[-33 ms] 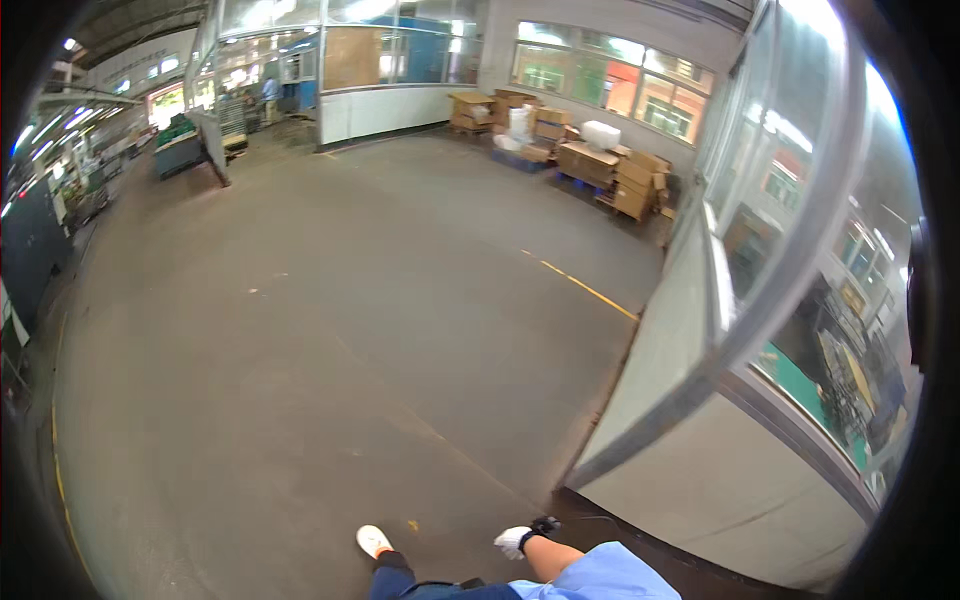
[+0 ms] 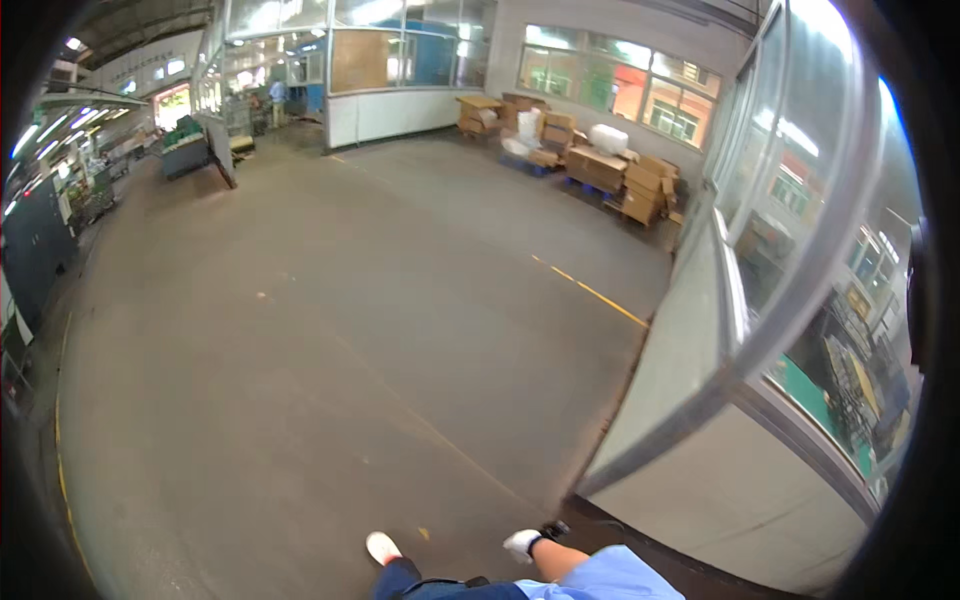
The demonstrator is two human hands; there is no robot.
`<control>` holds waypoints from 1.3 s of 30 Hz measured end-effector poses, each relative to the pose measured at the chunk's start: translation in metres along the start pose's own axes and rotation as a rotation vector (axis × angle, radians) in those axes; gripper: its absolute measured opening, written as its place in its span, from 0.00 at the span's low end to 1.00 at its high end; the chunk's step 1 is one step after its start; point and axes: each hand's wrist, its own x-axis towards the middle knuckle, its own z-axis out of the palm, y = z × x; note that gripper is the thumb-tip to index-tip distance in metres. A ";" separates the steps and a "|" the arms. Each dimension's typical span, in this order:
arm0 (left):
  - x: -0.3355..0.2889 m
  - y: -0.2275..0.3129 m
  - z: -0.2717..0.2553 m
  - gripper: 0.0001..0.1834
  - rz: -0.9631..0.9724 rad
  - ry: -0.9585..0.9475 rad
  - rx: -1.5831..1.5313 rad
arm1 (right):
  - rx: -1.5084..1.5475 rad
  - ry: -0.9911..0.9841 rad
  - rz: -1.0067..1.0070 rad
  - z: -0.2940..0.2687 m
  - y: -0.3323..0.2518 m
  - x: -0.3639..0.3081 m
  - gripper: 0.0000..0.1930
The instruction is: Operating an industrial washing machine to process metal parts, including moving carts and racks.
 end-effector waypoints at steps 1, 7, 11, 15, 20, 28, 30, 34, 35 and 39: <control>0.016 -0.016 -0.041 0.24 0.002 -0.002 0.001 | 0.150 0.016 0.080 0.003 -0.040 -0.002 0.13; 0.175 0.002 -0.281 0.23 0.279 0.019 0.229 | -0.343 0.005 -0.097 -0.057 -0.155 -0.009 0.19; 0.223 0.131 -0.534 0.29 0.119 0.388 -0.228 | -0.144 0.125 -0.228 -0.107 -0.282 0.027 0.22; 0.311 0.152 -0.578 0.26 0.163 0.303 -1.015 | -0.562 0.161 -0.250 -0.158 -0.369 0.028 0.17; 0.369 0.021 -0.573 0.21 0.266 -0.017 0.417 | -0.926 0.088 -0.358 -0.273 -0.447 0.169 0.22; 0.348 -0.025 -0.617 0.20 -0.272 0.042 -0.282 | 0.194 -0.044 -0.092 -0.468 -0.712 0.132 0.28; 0.371 -0.042 -0.635 0.20 -0.310 0.058 -0.339 | 0.254 -0.022 -0.088 -0.490 -0.770 0.122 0.28; 0.477 -0.064 -0.750 0.20 -0.194 0.133 -0.252 | 0.389 -0.018 -0.074 -0.520 -0.828 0.192 0.26; 0.521 -0.073 -0.791 0.20 -0.079 0.190 -0.137 | 0.372 -0.010 -0.067 -0.530 -0.822 0.222 0.26; 0.626 0.022 -1.068 0.25 0.210 0.368 0.213 | -0.810 0.282 -0.550 -0.564 -0.870 0.253 0.18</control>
